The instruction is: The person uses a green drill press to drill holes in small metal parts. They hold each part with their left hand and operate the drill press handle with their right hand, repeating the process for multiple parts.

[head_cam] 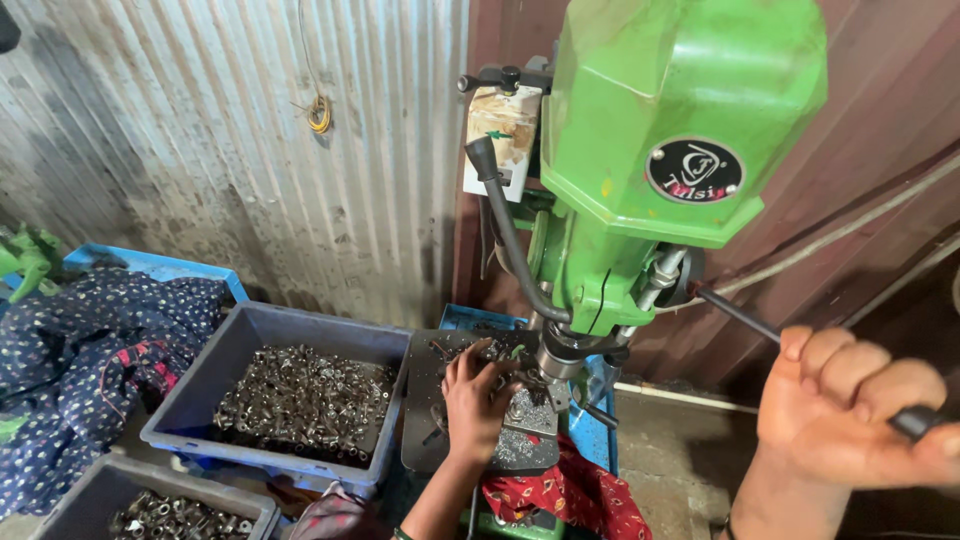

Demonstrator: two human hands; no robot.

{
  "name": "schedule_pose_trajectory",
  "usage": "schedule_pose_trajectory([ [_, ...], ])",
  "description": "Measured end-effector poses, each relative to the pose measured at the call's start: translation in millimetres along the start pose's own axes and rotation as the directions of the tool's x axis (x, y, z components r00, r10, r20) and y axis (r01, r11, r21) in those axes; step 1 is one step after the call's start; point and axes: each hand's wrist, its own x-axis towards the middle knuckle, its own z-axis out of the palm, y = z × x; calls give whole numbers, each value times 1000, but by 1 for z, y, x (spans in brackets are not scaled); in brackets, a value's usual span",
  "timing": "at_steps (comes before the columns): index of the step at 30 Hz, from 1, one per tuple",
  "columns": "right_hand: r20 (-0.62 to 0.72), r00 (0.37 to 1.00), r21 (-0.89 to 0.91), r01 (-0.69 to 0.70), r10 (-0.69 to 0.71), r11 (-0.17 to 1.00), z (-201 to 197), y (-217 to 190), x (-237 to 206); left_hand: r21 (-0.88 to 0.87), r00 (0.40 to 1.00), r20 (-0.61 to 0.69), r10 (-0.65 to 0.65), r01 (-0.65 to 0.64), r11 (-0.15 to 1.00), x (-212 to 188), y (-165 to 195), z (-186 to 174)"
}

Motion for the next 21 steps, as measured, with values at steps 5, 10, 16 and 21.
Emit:
schedule_pose_trajectory([
  [5,-22,983,22,-184,184,983,14,4,82,-32,997,69,-23,26,999,3,1,-2],
  [10,11,957,58,-289,289,956,19,17,135,47,991,-104,-83,88,995,2,-9,-28],
  [16,-1,955,137,-293,296,946,17,22,132,247,925,-379,-16,118,962,17,-22,-55],
  [21,12,967,85,-256,256,963,15,24,136,243,993,58,101,-112,964,44,-10,-25],
])
